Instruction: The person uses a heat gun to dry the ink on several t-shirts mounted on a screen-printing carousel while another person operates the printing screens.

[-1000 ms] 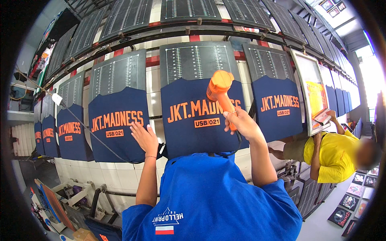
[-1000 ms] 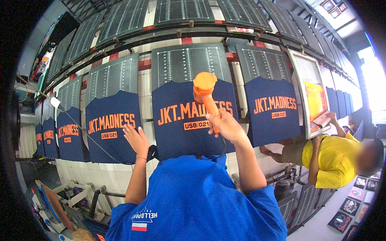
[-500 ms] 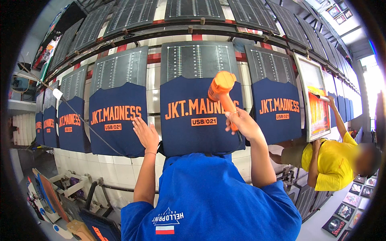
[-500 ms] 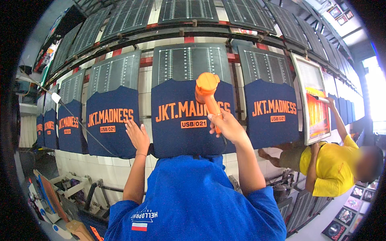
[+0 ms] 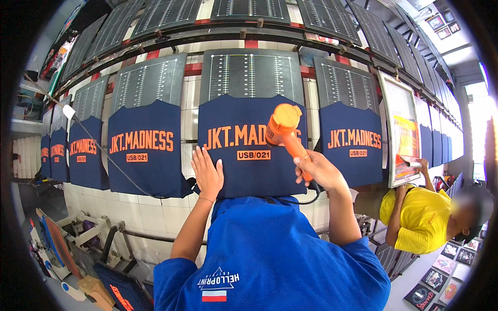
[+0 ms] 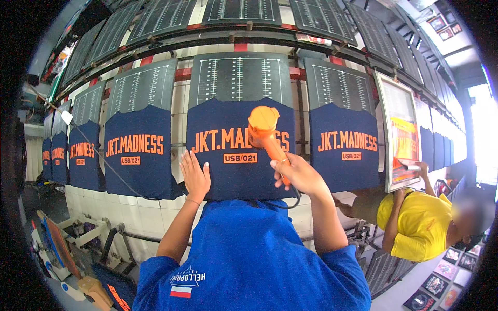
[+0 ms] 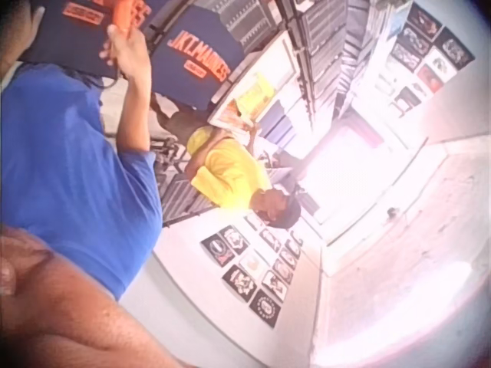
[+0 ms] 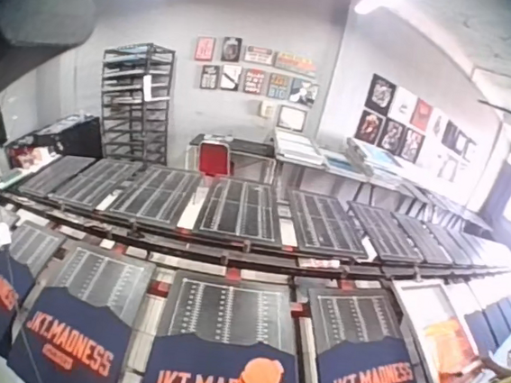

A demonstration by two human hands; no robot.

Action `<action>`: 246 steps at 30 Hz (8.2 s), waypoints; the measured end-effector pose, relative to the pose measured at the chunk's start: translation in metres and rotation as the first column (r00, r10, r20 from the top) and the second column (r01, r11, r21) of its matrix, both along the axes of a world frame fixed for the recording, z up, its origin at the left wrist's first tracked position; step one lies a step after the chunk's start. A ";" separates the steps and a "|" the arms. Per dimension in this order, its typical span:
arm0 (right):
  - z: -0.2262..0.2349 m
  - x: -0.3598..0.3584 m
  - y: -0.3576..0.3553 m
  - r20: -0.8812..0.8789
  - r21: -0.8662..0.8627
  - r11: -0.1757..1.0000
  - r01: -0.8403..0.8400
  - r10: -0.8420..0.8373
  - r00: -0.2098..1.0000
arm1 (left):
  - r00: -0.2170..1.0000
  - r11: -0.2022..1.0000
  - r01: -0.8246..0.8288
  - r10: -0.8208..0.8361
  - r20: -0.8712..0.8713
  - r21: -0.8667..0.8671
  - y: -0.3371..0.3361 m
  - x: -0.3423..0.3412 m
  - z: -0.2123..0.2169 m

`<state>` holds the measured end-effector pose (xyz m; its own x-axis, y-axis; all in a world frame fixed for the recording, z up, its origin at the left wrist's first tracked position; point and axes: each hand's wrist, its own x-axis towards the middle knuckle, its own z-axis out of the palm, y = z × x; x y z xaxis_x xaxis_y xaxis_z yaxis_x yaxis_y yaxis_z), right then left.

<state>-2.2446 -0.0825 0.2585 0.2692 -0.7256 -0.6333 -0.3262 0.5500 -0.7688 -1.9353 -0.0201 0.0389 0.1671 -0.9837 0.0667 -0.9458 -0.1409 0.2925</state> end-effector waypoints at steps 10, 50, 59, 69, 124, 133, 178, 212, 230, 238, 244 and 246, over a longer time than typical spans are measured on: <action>-0.016 -0.003 -0.018 0.063 -0.075 0.997 0.026 -0.022 0.998 | 1.000 0.999 0.008 -0.007 0.026 -0.049 -0.080 -0.008 -0.003; -0.008 -0.035 0.041 0.008 -0.046 0.981 0.188 -0.188 0.982 | 0.966 0.967 0.254 -0.254 -0.059 0.008 -0.031 -0.027 0.008; -0.010 -0.041 0.043 -0.002 -0.059 0.967 0.249 -0.249 0.968 | 0.987 0.987 0.153 -0.150 0.054 -0.040 -0.095 0.005 -0.005; -0.015 -0.030 0.015 0.005 -0.122 0.969 0.215 -0.216 0.976 | 0.974 0.974 0.227 -0.227 0.012 0.003 -0.085 -0.029 0.002; -0.023 -0.013 0.071 0.149 -0.067 0.915 0.399 -0.386 0.910 | 0.963 0.961 0.269 -0.267 0.036 -0.064 -0.100 0.007 -0.004; -0.022 0.029 0.083 0.175 -0.009 0.946 0.323 -0.316 0.932 | 0.910 0.910 0.414 -0.414 -0.009 0.005 -0.038 0.004 0.008; -0.025 0.100 0.093 0.100 -0.064 0.950 0.305 -0.298 0.949 | 0.840 0.844 0.536 -0.536 -0.079 -0.032 -0.021 0.041 0.007; -0.022 0.172 0.048 0.111 -0.070 0.996 0.051 -0.043 0.993 | 0.926 0.934 -0.354 0.358 0.118 -0.056 0.003 0.216 -0.023; -0.027 0.194 0.024 0.188 -0.018 0.992 -0.128 0.129 0.974 | 0.824 0.831 -0.555 0.555 0.116 -0.029 -0.020 0.251 -0.017; -0.034 0.199 0.012 0.108 -0.100 0.995 -0.030 0.041 0.993 | 0.939 0.947 -0.320 0.317 0.133 0.000 -0.025 0.208 -0.016; -0.028 0.202 0.003 0.134 -0.079 0.997 0.005 0.006 0.991 | 0.919 0.921 -0.384 0.388 0.077 -0.062 -0.044 0.221 -0.011; -0.032 0.200 0.002 0.146 -0.101 0.995 0.004 0.011 0.989 | 0.911 0.917 -0.398 0.398 0.108 -0.020 -0.057 0.220 -0.012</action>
